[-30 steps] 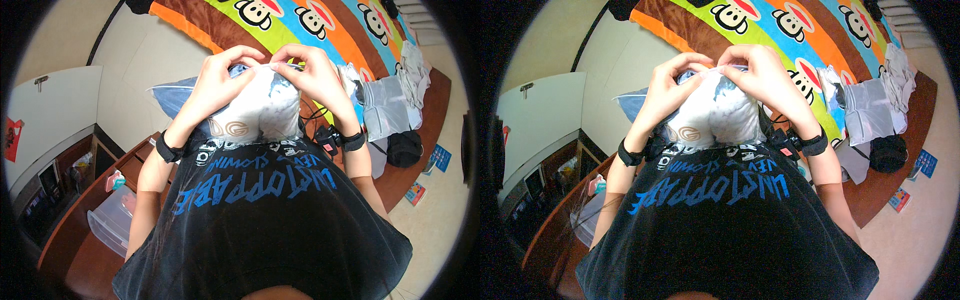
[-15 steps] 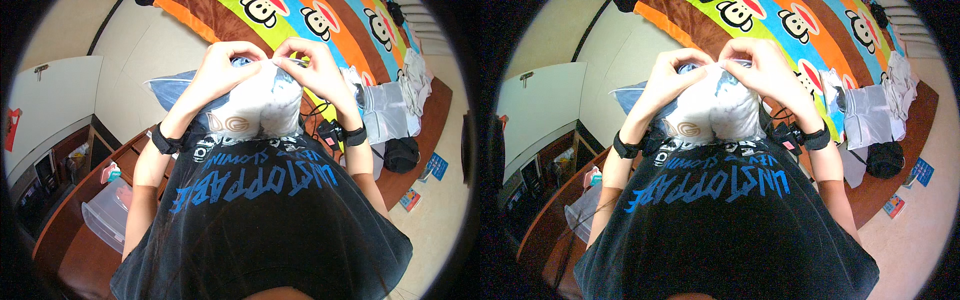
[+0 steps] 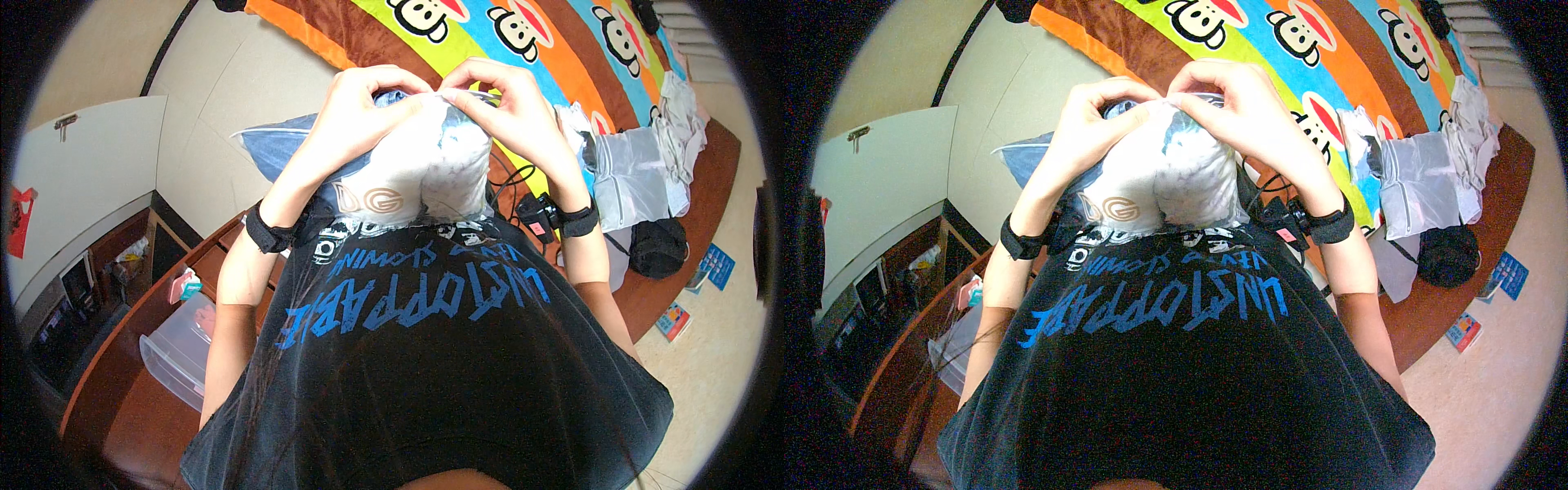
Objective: The person removes an item from a plastic bag, places clothes into a storage bin, picks up small white items from the bin, and sorts through folded clothes on a bed.
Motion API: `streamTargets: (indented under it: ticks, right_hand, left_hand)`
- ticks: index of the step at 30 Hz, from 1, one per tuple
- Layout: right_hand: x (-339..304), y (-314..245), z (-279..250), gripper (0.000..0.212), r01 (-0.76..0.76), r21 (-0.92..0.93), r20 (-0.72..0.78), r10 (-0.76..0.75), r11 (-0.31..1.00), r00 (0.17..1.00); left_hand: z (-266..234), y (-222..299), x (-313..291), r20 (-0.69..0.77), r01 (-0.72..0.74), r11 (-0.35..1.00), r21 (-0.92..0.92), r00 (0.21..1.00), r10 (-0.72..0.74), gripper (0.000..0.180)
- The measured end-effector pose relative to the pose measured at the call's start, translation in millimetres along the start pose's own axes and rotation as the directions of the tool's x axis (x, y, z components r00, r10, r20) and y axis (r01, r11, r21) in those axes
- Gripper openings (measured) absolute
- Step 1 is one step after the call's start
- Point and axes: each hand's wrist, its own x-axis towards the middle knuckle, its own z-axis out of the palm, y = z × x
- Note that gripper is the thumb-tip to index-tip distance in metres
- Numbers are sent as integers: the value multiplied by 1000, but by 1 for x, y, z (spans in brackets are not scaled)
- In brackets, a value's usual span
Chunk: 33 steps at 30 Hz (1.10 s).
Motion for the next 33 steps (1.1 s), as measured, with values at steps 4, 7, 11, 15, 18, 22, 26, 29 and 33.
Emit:
streamTargets:
  ticks: [4, 7, 11, 15, 18, 22, 26, 29, 33]
  right_hand:
    - [1, 1, 0, 19, 25, -36, -8, -26, 999, 1000]
    - [1, 1, 0, 19, 17, -41, -13, -17, 999, 1000]
    - [1, -2, -3, 21, 10, -46, -14, -11, 999, 1000]
    - [4, -5, -11, 22, 33, -137, 66, -24, 990, 998]
    - [6, -3, -12, 21, 59, -137, 85, -48, 989, 995]
    - [9, 0, -8, 20, 92, -105, 77, -85, 990, 993]
    - [5, 2, -6, 20, 84, -139, 50, -78, 987, 996]
    - [2, 5, -4, 20, 80, -118, 10, -79, 990, 997]
    - [1, 3, -11, 17, 42, -75, 65, -38, 996, 997]
  left_hand:
    - [0, 7, -2, 15, 79, 996, 30, 997, -80, 15]
    - [1, 8, -1, 1, 66, 997, 50, 998, -66, 14]
    - [2, 8, 0, -6, -21, 992, 125, 1000, 22, 11]
    - [6, 6, 3, 1, -105, 982, 158, 994, 106, 11]
    - [7, 8, 5, 5, -41, 990, 137, 999, 41, 10]
    - [6, 2, 6, -4, -98, 984, 149, 995, 100, 10]
    - [7, 2, 7, 7, -91, 984, 150, 996, 91, 11]
    - [6, 8, 4, 12, -105, 967, 230, 994, 105, 12]
    - [7, 8, 6, 2, -128, 964, 235, 991, 132, 12]
